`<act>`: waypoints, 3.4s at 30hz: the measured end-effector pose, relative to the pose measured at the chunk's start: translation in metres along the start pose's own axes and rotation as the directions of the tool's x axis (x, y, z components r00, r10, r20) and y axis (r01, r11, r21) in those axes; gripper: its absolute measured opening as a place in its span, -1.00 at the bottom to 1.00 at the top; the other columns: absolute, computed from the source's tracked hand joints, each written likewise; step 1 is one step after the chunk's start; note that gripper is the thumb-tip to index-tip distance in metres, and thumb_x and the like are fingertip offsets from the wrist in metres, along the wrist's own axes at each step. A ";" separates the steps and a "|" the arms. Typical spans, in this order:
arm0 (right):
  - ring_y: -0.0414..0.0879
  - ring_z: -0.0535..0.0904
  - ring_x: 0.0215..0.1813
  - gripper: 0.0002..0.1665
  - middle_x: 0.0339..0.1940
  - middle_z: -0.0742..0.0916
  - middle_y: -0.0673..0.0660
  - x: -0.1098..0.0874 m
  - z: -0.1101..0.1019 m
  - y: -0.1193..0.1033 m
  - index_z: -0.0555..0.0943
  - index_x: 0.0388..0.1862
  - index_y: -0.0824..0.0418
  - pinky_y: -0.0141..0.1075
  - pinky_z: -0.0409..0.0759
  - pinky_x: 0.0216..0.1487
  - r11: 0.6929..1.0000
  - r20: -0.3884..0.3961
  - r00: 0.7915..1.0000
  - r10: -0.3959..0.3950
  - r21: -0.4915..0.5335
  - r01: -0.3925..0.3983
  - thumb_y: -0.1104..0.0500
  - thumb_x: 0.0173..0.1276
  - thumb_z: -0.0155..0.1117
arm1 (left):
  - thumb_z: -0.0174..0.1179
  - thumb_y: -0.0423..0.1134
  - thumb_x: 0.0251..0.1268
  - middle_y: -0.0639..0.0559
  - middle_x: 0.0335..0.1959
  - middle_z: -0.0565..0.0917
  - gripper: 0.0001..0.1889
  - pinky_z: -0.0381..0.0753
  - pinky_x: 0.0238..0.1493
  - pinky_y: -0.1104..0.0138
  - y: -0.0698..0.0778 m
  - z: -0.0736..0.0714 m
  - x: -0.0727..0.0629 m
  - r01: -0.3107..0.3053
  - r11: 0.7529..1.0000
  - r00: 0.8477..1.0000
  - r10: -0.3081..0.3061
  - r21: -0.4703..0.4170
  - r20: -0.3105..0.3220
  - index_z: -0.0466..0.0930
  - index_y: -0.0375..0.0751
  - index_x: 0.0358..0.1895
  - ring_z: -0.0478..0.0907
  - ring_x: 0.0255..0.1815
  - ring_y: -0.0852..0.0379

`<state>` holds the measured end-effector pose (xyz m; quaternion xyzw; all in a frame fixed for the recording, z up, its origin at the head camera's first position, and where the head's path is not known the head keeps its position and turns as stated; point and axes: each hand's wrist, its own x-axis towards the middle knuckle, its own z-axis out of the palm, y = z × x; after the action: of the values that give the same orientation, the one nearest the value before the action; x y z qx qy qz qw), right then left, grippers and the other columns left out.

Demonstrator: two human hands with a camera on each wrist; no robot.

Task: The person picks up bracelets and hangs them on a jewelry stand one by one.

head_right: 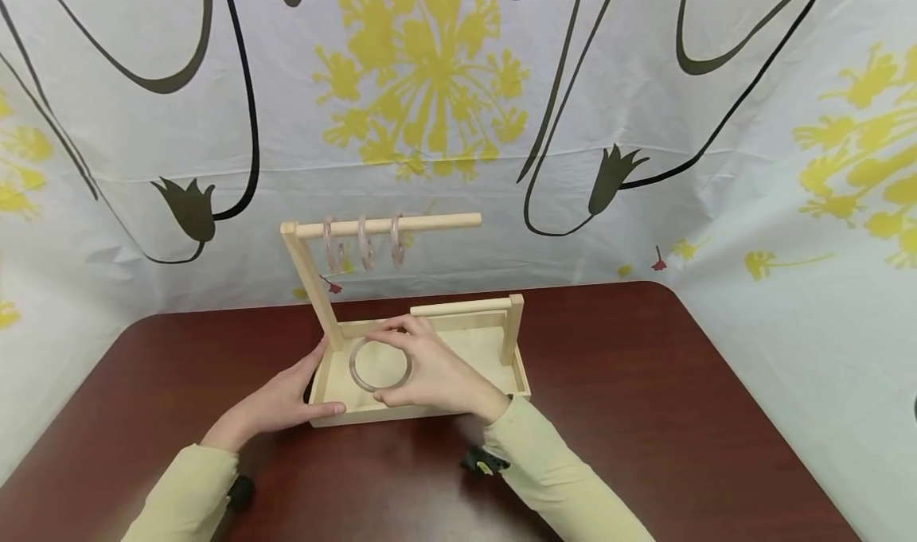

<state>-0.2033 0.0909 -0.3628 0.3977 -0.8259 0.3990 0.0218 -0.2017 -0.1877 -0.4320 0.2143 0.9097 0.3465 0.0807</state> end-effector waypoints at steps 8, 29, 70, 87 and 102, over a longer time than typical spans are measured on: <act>-0.06 0.33 0.29 -0.19 0.18 0.50 0.03 -0.011 -0.015 0.004 0.56 0.25 0.17 -0.10 0.39 0.23 0.999 -0.024 1.000 -0.004 -0.043 0.003 0.16 -0.07 0.60 | 0.36 0.20 0.09 -0.31 0.51 0.00 0.23 0.29 0.25 -0.10 0.002 0.000 0.001 0.015 1.000 1.000 -0.015 0.026 -0.011 -0.36 -0.24 0.55 0.15 0.42 -0.23; -0.09 0.36 0.24 -0.16 0.18 0.49 0.00 -0.051 -0.063 0.009 0.53 0.28 0.12 -0.18 0.40 0.14 0.989 -0.067 0.998 -0.017 -0.148 0.007 0.21 -0.07 0.59 | 0.34 0.23 0.09 -0.27 0.52 -0.03 0.23 0.29 0.25 -0.08 0.003 0.003 0.001 0.037 0.999 0.999 -0.037 0.034 -0.008 -0.35 -0.23 0.55 0.14 0.43 -0.21; -0.05 0.37 0.00 -0.25 0.14 0.49 0.09 -0.030 -0.133 0.025 0.49 0.30 0.18 -0.05 0.37 0.01 0.971 -0.197 0.980 0.018 -0.231 -0.064 0.24 0.08 0.49 | 0.32 0.21 0.11 -0.29 0.52 -0.04 0.21 0.12 0.24 -0.30 0.002 0.002 -0.001 0.056 0.998 0.998 -0.056 0.042 -0.003 -0.35 -0.29 0.54 0.05 0.46 -0.26; 0.02 0.38 0.01 -0.24 0.15 0.47 0.13 0.002 -0.149 0.022 0.48 0.34 0.12 -0.03 0.33 0.12 0.973 -0.285 0.956 0.066 -0.193 -0.125 0.12 0.13 0.50 | 0.34 0.18 0.12 -0.30 0.52 -0.03 0.21 0.24 0.25 -0.16 0.005 0.002 -0.001 0.046 0.998 0.999 -0.046 0.037 -0.007 -0.35 -0.28 0.54 0.09 0.45 -0.24; 0.07 0.41 0.03 -0.27 0.13 0.49 0.18 0.025 -0.147 0.031 0.49 0.32 0.17 -0.04 0.34 0.10 0.970 -0.303 0.950 0.079 -0.194 -0.143 0.10 0.15 0.48 | 0.33 0.19 0.12 -0.31 0.51 -0.03 0.20 0.13 0.24 -0.28 0.005 0.001 -0.001 0.061 0.998 0.998 -0.061 0.034 -0.002 -0.34 -0.32 0.54 0.06 0.45 -0.27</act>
<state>-0.2827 0.1857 -0.2743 0.2819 -0.8729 0.3629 0.1641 -0.1984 -0.1842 -0.4295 0.1874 0.9217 0.3283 0.0870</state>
